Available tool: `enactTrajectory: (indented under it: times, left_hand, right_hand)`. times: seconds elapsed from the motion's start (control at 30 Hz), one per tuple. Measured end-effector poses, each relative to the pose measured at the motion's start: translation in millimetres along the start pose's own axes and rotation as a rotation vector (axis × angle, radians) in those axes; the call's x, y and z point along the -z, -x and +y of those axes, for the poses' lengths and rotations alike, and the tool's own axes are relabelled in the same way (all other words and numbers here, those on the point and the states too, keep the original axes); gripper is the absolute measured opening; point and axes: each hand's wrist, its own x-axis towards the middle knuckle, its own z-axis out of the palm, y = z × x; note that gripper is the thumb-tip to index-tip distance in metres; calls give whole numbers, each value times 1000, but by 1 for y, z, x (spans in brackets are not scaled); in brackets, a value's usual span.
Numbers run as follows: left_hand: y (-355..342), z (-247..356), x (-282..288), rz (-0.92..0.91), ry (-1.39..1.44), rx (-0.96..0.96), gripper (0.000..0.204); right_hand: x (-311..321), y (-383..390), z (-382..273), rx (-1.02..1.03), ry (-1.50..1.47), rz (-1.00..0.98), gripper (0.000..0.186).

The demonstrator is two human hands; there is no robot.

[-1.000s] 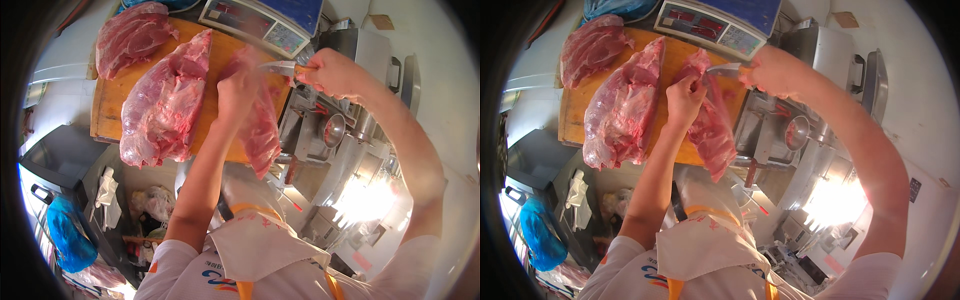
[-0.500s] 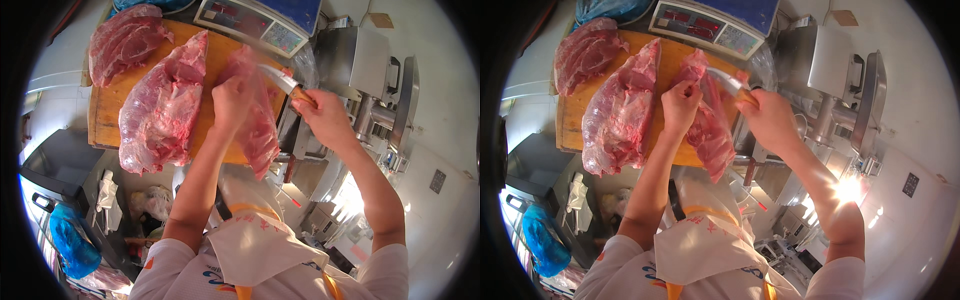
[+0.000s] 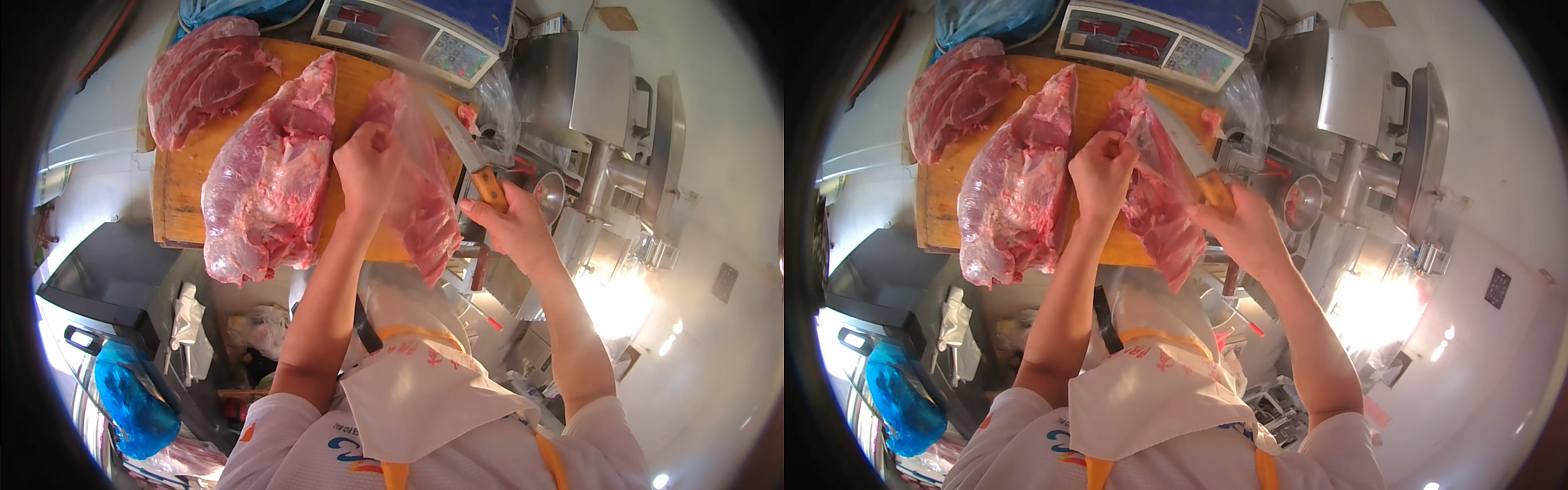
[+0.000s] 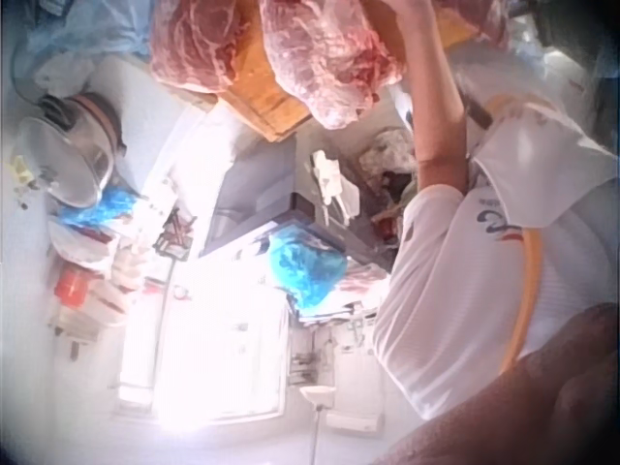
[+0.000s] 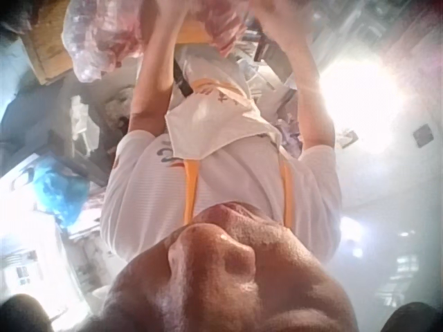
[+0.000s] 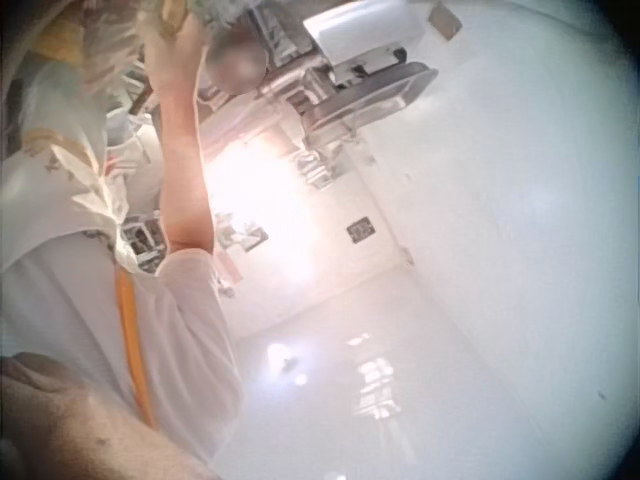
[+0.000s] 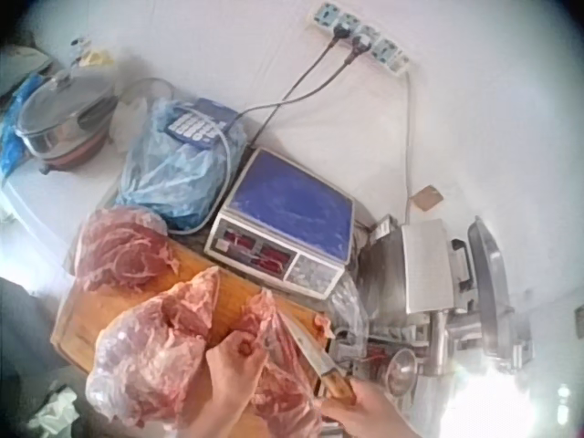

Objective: The person prepares meat by cutting a large piece into smaller sections using a knife on a wooden board and placing the pieces into metal trays.

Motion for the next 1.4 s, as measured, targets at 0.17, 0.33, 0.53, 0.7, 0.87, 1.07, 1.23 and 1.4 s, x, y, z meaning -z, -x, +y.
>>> enactTrajectory:
  times: [0.17, 0.33, 0.53, 0.7, 0.87, 1.07, 1.23, 1.4]
  left_hand:
    - [-21, 7, 5, 33, -317, -294, 18]
    - [-43, 21, -8, -24, -367, -406, 36]
    - [-75, 11, -19, -162, -662, -312, 34]
    - [-68, 3, -16, -63, -592, -415, 28]
    - [-66, -11, -9, -7, -519, -445, 19]
    - [-64, -11, -7, 26, -324, -372, 19]
    - [-58, -2, -6, 32, -315, -356, 20]
    - [-58, -1, -6, 24, -328, -352, 19]
  right_hand:
    - [-11, 13, 10, -10, -281, -2, 31]
    - [11, 15, 20, 65, -287, 112, 28]
    - [31, 10, 13, 105, -127, 95, 33]
    - [36, -6, -3, 325, 334, 156, 38]
    - [27, -22, -13, 408, 572, 159, 31]
    - [17, -21, -21, 396, 655, 145, 30]
    - [6, -20, -19, 395, 666, 160, 29]
    - [1, -23, -12, 367, 577, 102, 29]
